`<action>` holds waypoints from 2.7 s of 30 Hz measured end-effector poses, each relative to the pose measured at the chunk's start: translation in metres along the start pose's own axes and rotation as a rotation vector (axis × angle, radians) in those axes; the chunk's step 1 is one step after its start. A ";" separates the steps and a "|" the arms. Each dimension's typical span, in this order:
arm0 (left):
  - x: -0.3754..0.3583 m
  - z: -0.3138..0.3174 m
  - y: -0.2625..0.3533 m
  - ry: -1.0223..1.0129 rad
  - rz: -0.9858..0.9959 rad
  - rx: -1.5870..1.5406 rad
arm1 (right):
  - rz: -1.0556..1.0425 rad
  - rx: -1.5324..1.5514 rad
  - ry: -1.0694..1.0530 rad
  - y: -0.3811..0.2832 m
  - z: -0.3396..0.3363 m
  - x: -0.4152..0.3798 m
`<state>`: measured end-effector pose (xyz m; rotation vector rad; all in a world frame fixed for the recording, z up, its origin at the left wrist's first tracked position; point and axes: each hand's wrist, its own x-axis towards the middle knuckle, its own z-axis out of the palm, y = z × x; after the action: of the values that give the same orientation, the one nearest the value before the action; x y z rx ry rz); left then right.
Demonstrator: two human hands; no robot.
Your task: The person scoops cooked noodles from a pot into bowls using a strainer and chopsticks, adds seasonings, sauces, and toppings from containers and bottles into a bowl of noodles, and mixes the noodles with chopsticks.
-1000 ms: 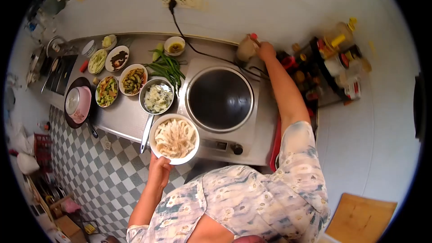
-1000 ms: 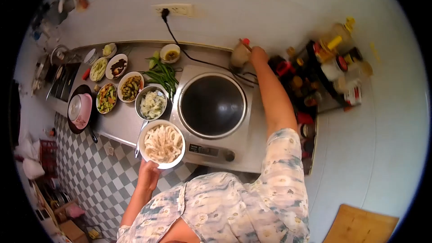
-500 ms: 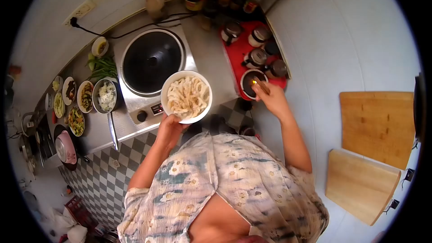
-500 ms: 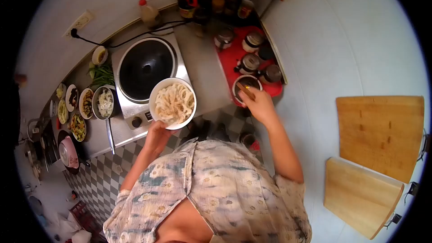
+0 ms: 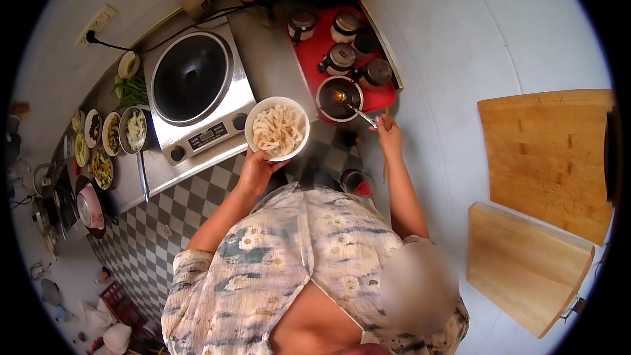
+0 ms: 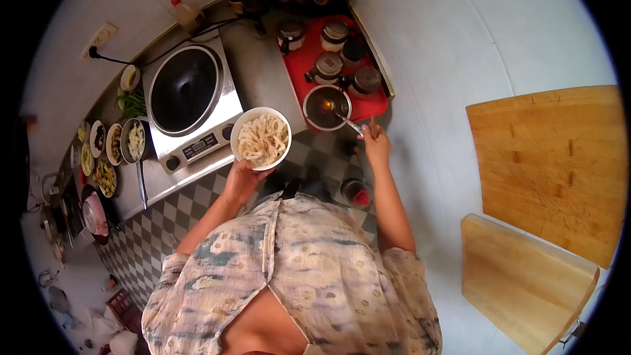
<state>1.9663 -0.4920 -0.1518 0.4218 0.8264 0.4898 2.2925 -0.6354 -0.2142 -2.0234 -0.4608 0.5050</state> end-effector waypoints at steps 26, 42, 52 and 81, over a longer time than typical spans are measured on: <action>0.033 0.009 -0.083 -0.009 -0.119 0.095 | -0.503 -0.564 -0.164 -0.055 -0.014 -0.008; 0.038 0.013 -0.083 0.015 -0.136 0.076 | -0.678 -0.883 -0.276 -0.091 -0.015 -0.018; 0.044 0.005 -0.088 0.020 -0.119 0.087 | -0.555 -0.742 -0.302 -0.087 -0.009 -0.008; 0.043 0.008 -0.086 0.009 -0.108 0.083 | 0.434 0.162 -0.455 -0.035 -0.005 0.012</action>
<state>2.0186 -0.5382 -0.2184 0.4496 0.8754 0.3580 2.3014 -0.6159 -0.1832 -1.8475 -0.2320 1.2428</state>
